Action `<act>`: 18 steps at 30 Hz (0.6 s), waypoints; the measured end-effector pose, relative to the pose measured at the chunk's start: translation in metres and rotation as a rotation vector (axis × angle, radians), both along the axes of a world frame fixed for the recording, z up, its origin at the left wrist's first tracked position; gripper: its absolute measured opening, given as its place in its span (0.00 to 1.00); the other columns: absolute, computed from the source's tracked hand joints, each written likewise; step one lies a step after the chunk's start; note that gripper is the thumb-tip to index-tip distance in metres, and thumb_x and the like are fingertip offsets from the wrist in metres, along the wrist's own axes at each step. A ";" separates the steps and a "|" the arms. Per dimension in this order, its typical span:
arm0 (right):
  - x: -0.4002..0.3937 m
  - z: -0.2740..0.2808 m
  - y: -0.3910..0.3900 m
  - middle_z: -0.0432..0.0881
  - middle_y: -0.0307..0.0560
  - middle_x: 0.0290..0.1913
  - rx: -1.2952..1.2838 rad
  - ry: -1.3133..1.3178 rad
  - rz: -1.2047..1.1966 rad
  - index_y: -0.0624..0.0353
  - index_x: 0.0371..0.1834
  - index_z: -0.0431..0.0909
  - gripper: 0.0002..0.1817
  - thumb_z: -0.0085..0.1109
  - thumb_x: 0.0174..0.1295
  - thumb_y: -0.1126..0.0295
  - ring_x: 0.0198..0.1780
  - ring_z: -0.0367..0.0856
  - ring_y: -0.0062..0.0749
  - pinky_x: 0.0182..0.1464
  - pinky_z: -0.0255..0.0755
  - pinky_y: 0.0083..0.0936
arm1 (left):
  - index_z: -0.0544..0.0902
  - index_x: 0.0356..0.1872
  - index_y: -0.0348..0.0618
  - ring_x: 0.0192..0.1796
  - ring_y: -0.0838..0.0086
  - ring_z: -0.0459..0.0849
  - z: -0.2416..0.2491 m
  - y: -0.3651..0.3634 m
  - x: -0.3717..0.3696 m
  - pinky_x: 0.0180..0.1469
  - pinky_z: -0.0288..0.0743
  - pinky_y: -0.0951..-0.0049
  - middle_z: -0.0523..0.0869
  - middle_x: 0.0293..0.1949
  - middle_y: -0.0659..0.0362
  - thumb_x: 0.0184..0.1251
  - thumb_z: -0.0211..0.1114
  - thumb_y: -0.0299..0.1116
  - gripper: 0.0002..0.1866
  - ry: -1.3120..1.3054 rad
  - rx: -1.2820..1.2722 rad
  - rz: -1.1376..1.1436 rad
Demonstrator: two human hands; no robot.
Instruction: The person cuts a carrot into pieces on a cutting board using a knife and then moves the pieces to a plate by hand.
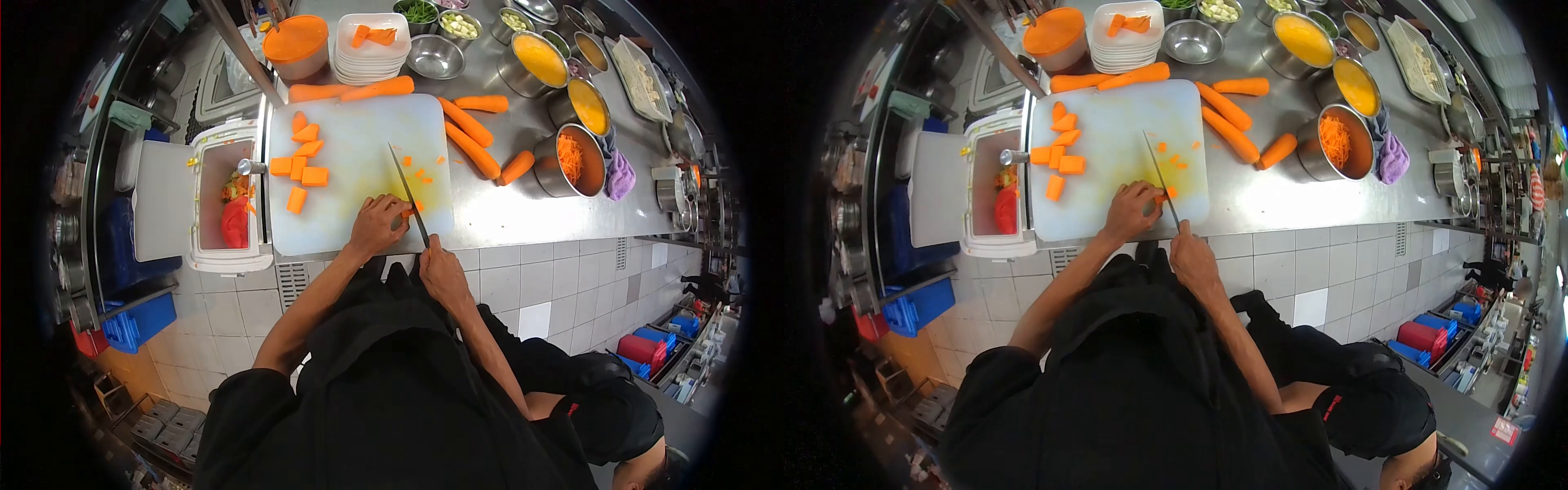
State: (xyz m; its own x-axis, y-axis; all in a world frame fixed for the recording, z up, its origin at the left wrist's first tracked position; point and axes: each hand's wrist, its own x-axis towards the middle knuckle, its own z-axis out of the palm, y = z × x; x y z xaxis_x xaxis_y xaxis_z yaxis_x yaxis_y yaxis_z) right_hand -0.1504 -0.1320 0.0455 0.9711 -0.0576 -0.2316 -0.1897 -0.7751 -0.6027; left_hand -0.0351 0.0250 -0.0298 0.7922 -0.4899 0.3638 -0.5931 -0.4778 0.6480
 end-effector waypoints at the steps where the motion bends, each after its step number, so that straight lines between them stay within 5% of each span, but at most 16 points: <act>1: 0.003 -0.002 -0.001 0.81 0.74 0.27 0.015 0.000 0.003 0.70 0.48 0.66 0.10 0.49 0.76 0.71 0.32 0.81 0.74 0.38 0.74 0.64 | 0.86 0.46 0.49 0.47 0.63 0.85 0.002 0.000 0.002 0.50 0.74 0.61 0.86 0.43 0.60 0.56 0.73 0.30 0.14 -0.014 -0.007 -0.001; 18: 0.002 -0.014 -0.006 0.79 0.74 0.23 0.067 -0.076 0.002 0.71 0.50 0.66 0.11 0.50 0.76 0.72 0.29 0.81 0.74 0.34 0.72 0.63 | 0.88 0.40 0.48 0.43 0.66 0.86 0.004 -0.001 0.001 0.47 0.74 0.65 0.90 0.38 0.62 0.60 0.74 0.30 0.08 -0.046 -0.076 0.057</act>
